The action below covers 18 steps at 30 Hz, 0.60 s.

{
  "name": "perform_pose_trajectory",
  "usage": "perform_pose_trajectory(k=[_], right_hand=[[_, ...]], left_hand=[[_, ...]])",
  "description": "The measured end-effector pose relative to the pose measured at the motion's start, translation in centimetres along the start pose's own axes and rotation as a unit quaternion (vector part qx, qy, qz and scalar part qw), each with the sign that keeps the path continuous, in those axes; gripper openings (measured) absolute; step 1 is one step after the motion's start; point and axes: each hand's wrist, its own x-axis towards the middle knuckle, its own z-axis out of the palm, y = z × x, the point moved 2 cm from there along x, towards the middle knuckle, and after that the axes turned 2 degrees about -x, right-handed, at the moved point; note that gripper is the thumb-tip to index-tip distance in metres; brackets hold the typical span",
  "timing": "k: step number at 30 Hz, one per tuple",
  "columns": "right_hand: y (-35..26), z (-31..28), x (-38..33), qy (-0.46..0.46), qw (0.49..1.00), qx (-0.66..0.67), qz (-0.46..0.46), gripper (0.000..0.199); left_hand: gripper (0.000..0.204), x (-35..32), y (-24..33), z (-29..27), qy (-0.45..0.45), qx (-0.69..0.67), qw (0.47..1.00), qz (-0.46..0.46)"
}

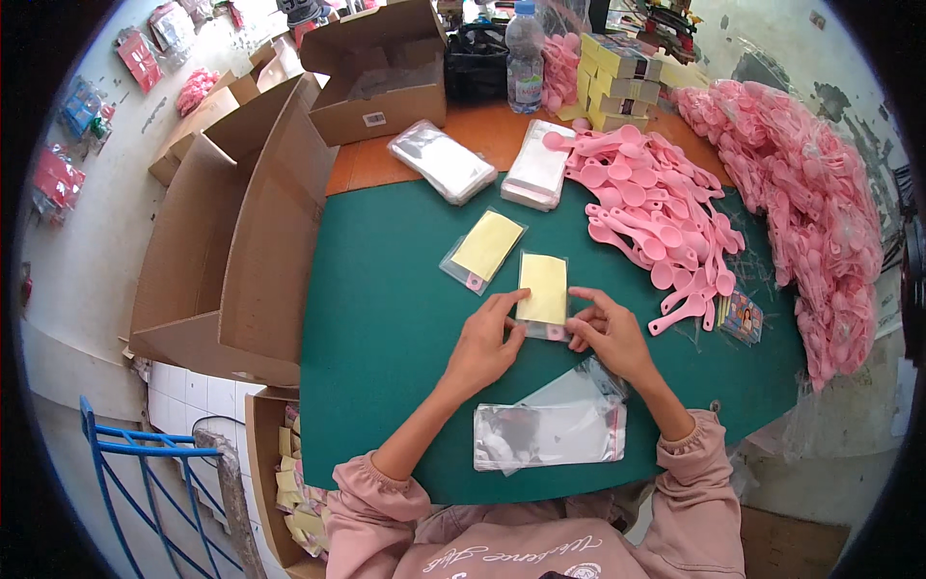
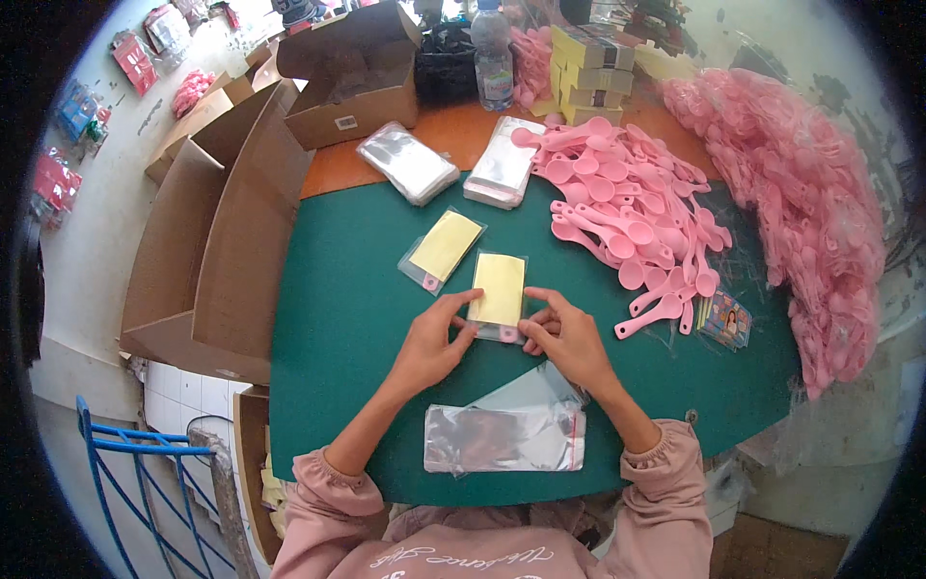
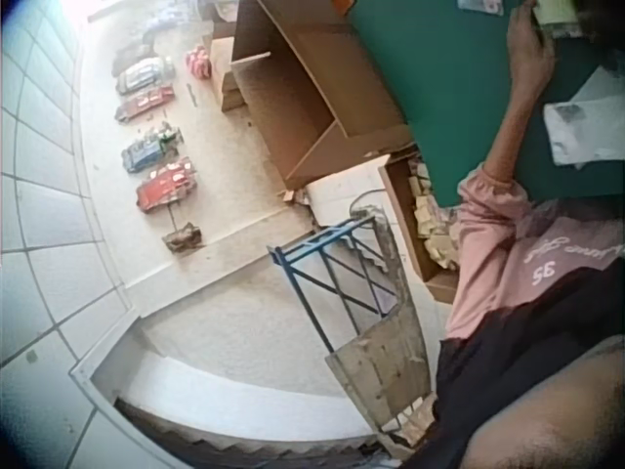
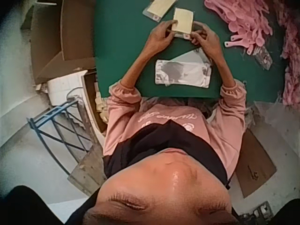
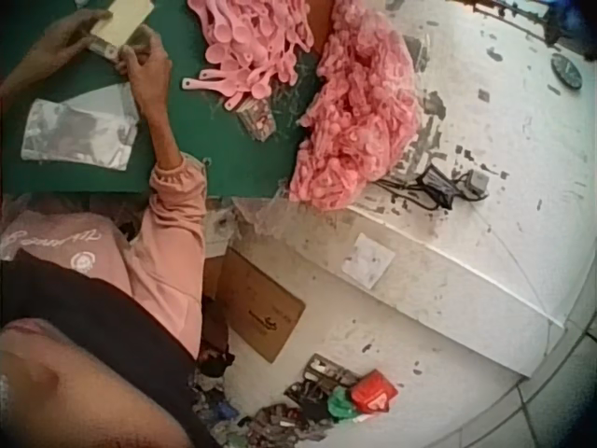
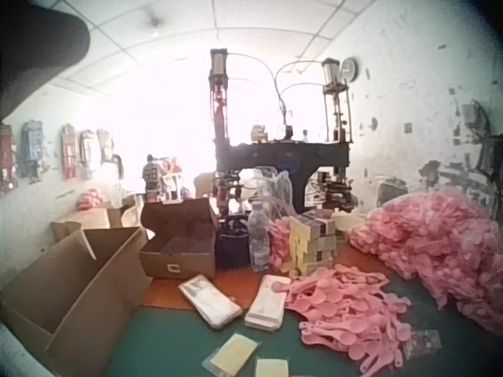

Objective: The person repeatedly picks up pink plastic spoons and places each one into a small clear plastic bag with a yellow label, then seals the bag and sets it aside. The process is repeated continuously throughout the clip.

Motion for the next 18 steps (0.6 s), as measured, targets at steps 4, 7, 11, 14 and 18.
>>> perform_pose_trajectory(k=[4, 7, 11, 14, 18], right_hand=[[-1.9, -5.3, -1.2, -0.047, 0.931, -0.316, -0.174, 0.028], [-2.1, -8.4, -2.5, 0.030, 0.892, -0.424, -0.151, 0.033], [-0.7, -8.7, -3.4, 0.047, 0.818, -0.546, -0.172, 0.034], [-0.4, -8.6, -3.6, 0.054, 0.834, -0.523, -0.171, 0.032], [-0.3, -8.4, -3.2, 0.038, 0.846, -0.505, -0.165, 0.026]], left_hand=[[0.038, 2.0, 0.8, -2.2, 0.010, 0.254, 0.966, 0.051], [0.040, 3.7, -0.3, -3.1, 0.020, 0.397, 0.914, 0.087], [0.041, 4.0, -3.6, -4.0, -0.017, 0.352, 0.933, 0.069], [0.039, 2.4, -3.4, -6.2, -0.005, 0.338, 0.939, 0.059], [0.038, 1.0, -1.7, -7.0, 0.019, 0.469, 0.880, -0.069]])
